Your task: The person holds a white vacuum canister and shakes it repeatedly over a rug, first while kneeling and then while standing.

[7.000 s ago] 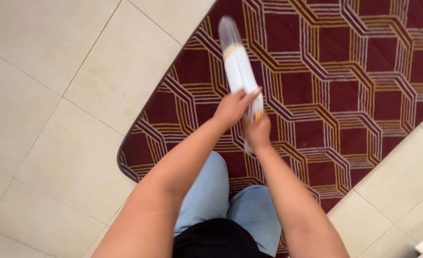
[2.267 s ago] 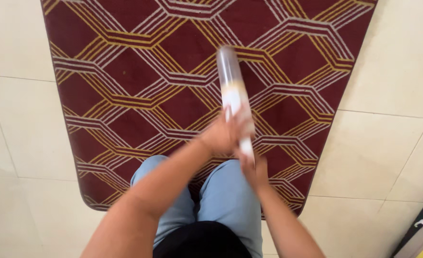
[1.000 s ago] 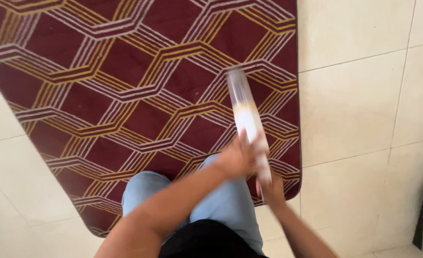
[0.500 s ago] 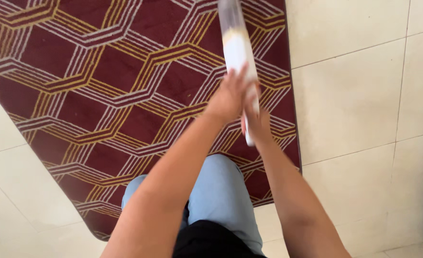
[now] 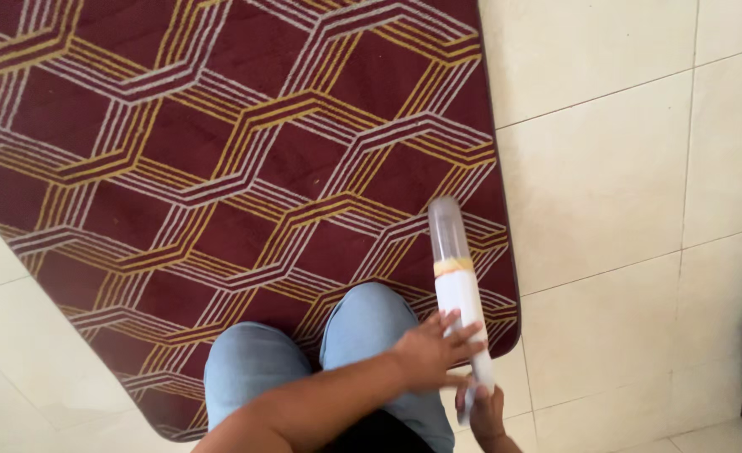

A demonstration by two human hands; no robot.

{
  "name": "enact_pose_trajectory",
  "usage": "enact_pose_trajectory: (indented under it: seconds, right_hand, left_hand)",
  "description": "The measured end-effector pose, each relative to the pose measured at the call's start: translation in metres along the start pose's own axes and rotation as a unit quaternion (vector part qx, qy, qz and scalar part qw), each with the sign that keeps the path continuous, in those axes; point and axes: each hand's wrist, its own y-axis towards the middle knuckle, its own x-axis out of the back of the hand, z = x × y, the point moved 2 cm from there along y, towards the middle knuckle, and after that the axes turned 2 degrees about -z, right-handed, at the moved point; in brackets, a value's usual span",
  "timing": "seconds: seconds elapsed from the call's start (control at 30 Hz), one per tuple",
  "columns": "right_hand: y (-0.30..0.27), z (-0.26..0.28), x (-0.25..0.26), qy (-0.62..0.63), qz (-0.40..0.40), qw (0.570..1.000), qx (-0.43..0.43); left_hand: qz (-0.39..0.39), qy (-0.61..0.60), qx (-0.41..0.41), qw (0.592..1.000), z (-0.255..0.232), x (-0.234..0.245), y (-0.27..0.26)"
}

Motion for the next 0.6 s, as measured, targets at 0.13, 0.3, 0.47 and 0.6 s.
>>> enact_pose_trajectory:
  seconds: [0.13, 0.3, 0.47, 0.6]
  right_hand:
    - [0.036, 0.004, -0.012, -0.013, 0.022, 0.997, 0.078]
    - [0.183, 0.104, -0.113, -0.067, -0.006, 0.994, 0.082]
    - [0.242, 0.216, -0.167, -0.109, 0.034, 0.983, 0.144]
    - [0.207, 0.184, -0.125, -0.059, 0.023, 0.99, 0.125]
  left_hand:
    - [0.018, 0.002, 0.028, 0.999, 0.003, 0.03, 0.016]
    - [-0.094, 0.065, 0.136, 0.984, 0.056, 0.153, 0.07]
    - [-0.091, 0.214, 0.118, 0.965, 0.068, 0.224, 0.103]
    - [-0.055, 0.14, 0.124, 0.981, 0.053, 0.18, 0.113]
